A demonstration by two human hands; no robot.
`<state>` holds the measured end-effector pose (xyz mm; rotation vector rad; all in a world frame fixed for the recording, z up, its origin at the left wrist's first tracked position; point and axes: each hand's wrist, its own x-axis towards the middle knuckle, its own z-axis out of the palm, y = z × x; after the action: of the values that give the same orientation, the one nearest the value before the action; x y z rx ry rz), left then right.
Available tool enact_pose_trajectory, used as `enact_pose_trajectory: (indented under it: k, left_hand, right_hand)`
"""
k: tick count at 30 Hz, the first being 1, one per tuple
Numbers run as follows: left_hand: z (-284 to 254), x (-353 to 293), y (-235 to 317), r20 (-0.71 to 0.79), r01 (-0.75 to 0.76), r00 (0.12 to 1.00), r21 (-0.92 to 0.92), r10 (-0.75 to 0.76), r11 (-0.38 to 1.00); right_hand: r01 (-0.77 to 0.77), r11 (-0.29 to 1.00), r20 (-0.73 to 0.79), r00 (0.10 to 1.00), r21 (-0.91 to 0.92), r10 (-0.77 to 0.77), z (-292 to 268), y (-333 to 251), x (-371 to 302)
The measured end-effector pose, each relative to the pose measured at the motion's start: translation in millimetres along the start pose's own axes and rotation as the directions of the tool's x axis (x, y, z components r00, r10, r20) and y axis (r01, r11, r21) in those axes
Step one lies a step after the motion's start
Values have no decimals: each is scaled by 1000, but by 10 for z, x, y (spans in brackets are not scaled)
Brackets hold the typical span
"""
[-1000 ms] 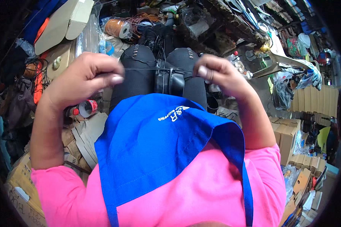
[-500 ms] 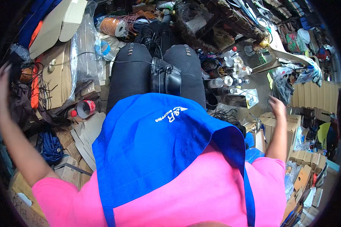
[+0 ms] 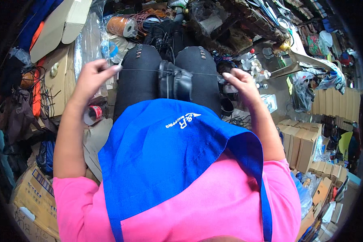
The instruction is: Manually stitching the upper leather of a black shoe using a needle and thread.
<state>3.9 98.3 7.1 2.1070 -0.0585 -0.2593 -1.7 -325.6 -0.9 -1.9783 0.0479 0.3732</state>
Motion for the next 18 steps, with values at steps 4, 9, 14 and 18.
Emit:
enact_pose_trajectory:
  k: [4, 9, 14, 18]
  left_hand:
    - [-355, -36, -373, -219, 62, 974, -11, -63, 998]
    - [-608, -98, -648, -264, -6, 965, -19, 1, 1000]
    - [-771, -147, -832, -194, 36, 980, -22, -40, 999]
    - [-745, -137, -473, -380, 4, 918, -281, -115, 960]
  right_hand:
    - [-69, 998, -101, 993, 2, 69, -323, 320, -64]
    - [-156, 988, -115, 981, 12, 156, -473, 480, -129]
    - [-79, 997, -56, 995, -25, 77, -522, 612, -98]
    - [-89, 993, -191, 979, -84, 72, -609, 413, -68]
